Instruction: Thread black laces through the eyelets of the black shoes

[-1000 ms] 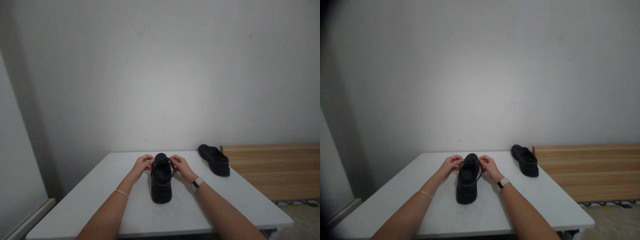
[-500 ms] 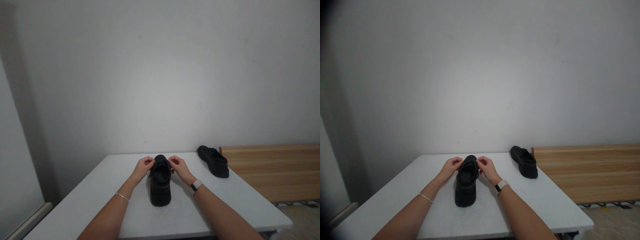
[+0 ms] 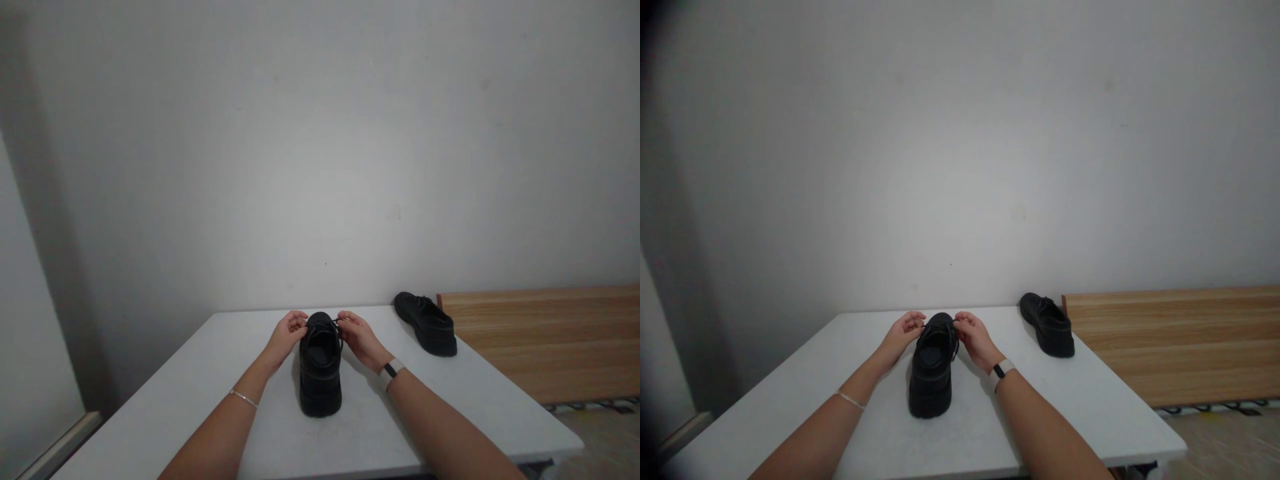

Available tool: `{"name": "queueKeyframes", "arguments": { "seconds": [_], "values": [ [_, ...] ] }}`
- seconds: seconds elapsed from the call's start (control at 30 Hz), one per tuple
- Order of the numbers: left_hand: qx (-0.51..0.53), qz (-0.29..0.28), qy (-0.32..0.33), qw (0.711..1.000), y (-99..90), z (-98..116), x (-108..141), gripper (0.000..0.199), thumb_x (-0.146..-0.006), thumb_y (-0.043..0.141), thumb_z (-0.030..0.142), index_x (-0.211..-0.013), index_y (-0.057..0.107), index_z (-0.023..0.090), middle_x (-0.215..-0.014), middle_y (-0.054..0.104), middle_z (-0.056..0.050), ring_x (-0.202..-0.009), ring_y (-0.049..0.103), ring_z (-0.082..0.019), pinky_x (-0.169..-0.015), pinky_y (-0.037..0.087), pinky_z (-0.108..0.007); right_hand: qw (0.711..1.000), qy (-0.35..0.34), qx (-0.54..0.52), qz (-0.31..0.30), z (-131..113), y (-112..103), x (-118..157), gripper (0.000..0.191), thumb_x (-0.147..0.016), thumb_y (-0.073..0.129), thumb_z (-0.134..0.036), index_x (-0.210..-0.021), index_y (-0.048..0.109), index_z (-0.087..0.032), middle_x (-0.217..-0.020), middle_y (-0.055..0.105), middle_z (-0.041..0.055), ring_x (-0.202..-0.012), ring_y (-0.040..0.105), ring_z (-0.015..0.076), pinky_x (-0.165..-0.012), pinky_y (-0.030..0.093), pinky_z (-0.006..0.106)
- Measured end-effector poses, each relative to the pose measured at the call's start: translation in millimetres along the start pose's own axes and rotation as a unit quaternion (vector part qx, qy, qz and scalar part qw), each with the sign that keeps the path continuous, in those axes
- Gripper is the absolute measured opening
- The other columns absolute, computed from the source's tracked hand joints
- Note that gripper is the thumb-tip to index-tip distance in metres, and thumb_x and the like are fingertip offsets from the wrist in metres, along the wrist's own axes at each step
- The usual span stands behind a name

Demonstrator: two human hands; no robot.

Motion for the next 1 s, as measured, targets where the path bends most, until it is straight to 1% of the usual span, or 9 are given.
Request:
{"name": "queueKeyframes", "arguments": {
  "seconds": [0.17, 0.27, 0.4, 0.47, 0.6, 0.67, 0.8, 0.87, 1.0],
  "values": [
    [-0.018, -0.002, -0.01, 1.0, -0.4, -1.9, -1.4, 0.014, -0.067, 0.069, 0.024, -0.073, 0.061, 0.015, -0.064, 0.058, 0.002, -0.063, 0.052, -0.012, -0.061, 0.037, -0.024, 1.0, -0.001, -0.028, 0.015, 2.1, -3.7, -2.7, 0.034, -0.055, 0.081, -0.022, -0.081, 0.06, -0.018, -0.067, 0.061, -0.0017, -0.058, 0.053, 0.0108, -0.059, 0.039, 0.025],
    [-0.009, -0.001, -0.019, 1.0, -1.1, -1.7, -1.4, 0.016, -0.069, 0.068, 0.029, -0.074, 0.061, 0.015, -0.065, 0.059, 0.001, -0.063, 0.052, -0.012, -0.061, 0.038, -0.024, 0.998, -0.016, -0.039, 0.038, 2.4, -6.2, -4.9, 0.035, -0.055, 0.08, -0.02, -0.082, 0.057, -0.019, -0.068, 0.06, -0.0034, -0.063, 0.056, 0.0113, -0.064, 0.042, 0.026],
    [0.014, 0.004, -0.029, 0.999, -0.6, -0.3, -0.5, 0.021, -0.071, 0.067, 0.035, -0.077, 0.06, 0.017, -0.076, 0.064, -0.002, -0.072, 0.057, -0.015, -0.068, 0.042, -0.025, 0.998, -0.022, -0.038, 0.049, 0.4, -6.8, -4.1, 0.037, -0.057, 0.078, -0.022, -0.086, 0.055, -0.021, -0.068, 0.057, -0.0047, -0.064, 0.058, 0.0125, -0.065, 0.044, 0.028],
    [0.024, 0.007, -0.031, 0.999, -0.3, 0.3, -0.3, 0.023, -0.07, 0.068, 0.036, -0.078, 0.059, 0.017, -0.076, 0.063, -0.001, -0.072, 0.057, -0.015, -0.068, 0.043, -0.025, 0.998, -0.022, -0.018, 0.049, -0.7, -7.4, -3.5, 0.034, -0.059, 0.076, -0.024, -0.085, 0.055, -0.02, -0.067, 0.057, -0.0038, -0.059, 0.055, 0.012, -0.059, 0.042, 0.026],
    [0.041, 0.026, -0.028, 0.998, -3.8, 0.2, -1.5, 0.022, -0.068, 0.069, 0.033, -0.078, 0.059, 0.017, -0.071, 0.057, 0.002, -0.064, 0.052, -0.011, -0.061, 0.039, -0.022, 0.997, -0.04, 0.049, 0.045, -3.2, -10.0, -3.6, 0.024, -0.061, 0.073, -0.024, -0.079, 0.059, -0.019, -0.062, 0.054, -0.0048, -0.05, 0.043, 0.0083, -0.048, 0.031, 0.023],
    [0.047, 0.035, -0.024, 0.998, -7.7, -0.2, -2.4, 0.024, -0.063, 0.072, 0.028, -0.082, 0.059, 0.018, -0.067, 0.053, 0.004, -0.061, 0.049, -0.009, -0.059, 0.037, -0.02, 0.994, -0.053, 0.084, 0.036, -5.2, -10.4, -3.8, 0.023, -0.059, 0.075, -0.026, -0.076, 0.06, -0.018, -0.061, 0.053, -0.005, -0.051, 0.041, 0.0085, -0.049, 0.03, 0.023],
    [0.043, 0.042, -0.025, 0.998, -13.4, -0.6, -2.7, 0.033, -0.061, 0.075, 0.023, -0.09, 0.061, 0.018, -0.065, 0.049, 0.006, -0.061, 0.047, -0.008, -0.06, 0.036, -0.019, 0.99, -0.066, 0.128, 0.005, -8.9, -8.6, -3.5, 0.028, -0.059, 0.079, -0.034, -0.075, 0.063, -0.019, -0.068, 0.059, -0.0023, -0.061, 0.05, 0.0122, -0.059, 0.038, 0.025],
    [0.032, 0.031, -0.036, 0.998, -12.2, -1.4, -1.5, 0.028, -0.065, 0.074, 0.028, -0.088, 0.062, 0.017, -0.069, 0.054, 0.004, -0.064, 0.05, -0.01, -0.06, 0.036, -0.02, 0.988, -0.067, 0.136, -0.011, -9.5, -7.4, -3.5, 0.03, -0.06, 0.079, -0.038, -0.077, 0.063, -0.019, -0.074, 0.062, -0.0003, -0.068, 0.054, 0.0138, -0.065, 0.041, 0.027],
    [-0.002, -0.04, -0.077, 0.996, -2.7, -4.9, 1.8, 0.03, -0.071, 0.072, 0.042, -0.076, 0.062, 0.014, -0.07, 0.059, -0.001, -0.064, 0.052, -0.012, -0.06, 0.038, -0.023, 0.987, -0.065, 0.141, -0.036, -7.7, -6.5, -4.0, 0.036, -0.062, 0.079, -0.042, -0.082, 0.063, -0.018, -0.075, 0.065, 0.001, -0.073, 0.059, 0.0155, -0.072, 0.044, 0.029]
  ]
}}
Point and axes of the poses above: each hand's wrist, its own x-axis away from the middle knuckle, its own y-axis out of the palm, z = x × y, the point moved 4 cm from there along -x, towards the middle knuckle
